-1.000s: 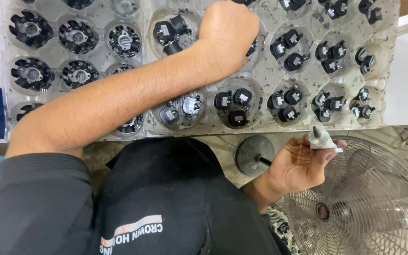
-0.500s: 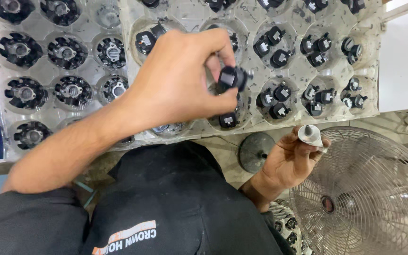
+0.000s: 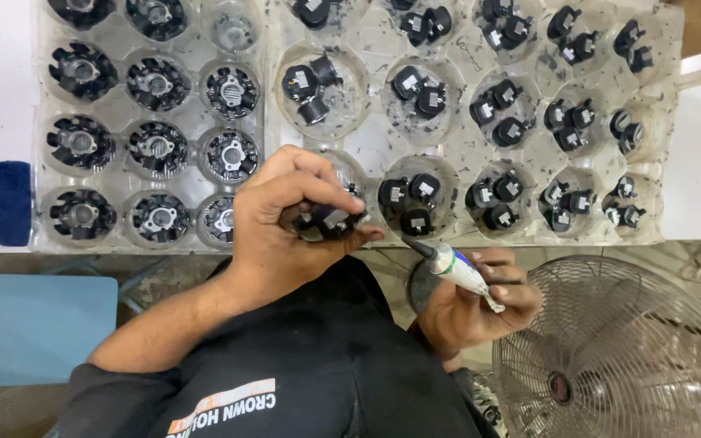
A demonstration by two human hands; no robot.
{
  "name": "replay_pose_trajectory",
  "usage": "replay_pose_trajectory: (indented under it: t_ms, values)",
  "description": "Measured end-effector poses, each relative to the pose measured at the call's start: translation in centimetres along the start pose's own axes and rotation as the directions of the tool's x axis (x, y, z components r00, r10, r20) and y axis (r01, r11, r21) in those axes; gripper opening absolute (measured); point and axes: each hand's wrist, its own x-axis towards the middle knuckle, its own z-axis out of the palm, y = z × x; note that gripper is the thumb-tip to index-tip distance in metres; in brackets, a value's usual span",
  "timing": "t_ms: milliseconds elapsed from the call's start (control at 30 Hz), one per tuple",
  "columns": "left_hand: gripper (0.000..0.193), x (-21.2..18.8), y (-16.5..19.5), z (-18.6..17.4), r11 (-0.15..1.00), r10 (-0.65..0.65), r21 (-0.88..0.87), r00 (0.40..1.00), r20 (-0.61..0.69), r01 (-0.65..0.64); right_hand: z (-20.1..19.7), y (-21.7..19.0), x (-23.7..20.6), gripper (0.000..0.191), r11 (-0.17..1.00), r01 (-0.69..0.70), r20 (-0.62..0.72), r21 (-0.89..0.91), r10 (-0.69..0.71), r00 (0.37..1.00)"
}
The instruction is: The person sits at a workbench with trays of black plastic motor components. They pick up a component in one hand and a tube in the other, squeeze the tube to apply a substance onto each component, occasionally wipe the tube tip with a blue cloth, and place the treated component back into the tray.
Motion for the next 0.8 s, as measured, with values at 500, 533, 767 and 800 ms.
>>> replay_pose_trajectory:
  t_ms: [500,533,767,800]
  values:
    - [0.05,-0.7,-0.3,-0.7,0.929,-0.113,-0.34,0.987,0.112,0.145,0.7,0.3,0.1,0.04,0.94,0.286,0.06,-0.186,-0.28,0.958]
    - [0.05,-0.7,-0.4,-0.6,0.917,-0.116,-0.369,0.987,0.111,0.149,0.8,0.2,0.1,0.039,0.933,0.298,0.075,-0.201,-0.289,0.954]
    - [0.05,-1.0,-0.5,-0.5,0.921,-0.113,-0.36,0.987,0.113,0.147,1.6,0.2,-0.1,0.034,0.904,0.356,0.089,-0.238,-0.344,0.935]
    - [0.051,-1.0,-0.5,-0.5,0.922,-0.112,-0.359,0.987,0.112,0.146,1.7,0.1,-0.1,0.034,0.897,0.364,0.108,-0.252,-0.347,0.932]
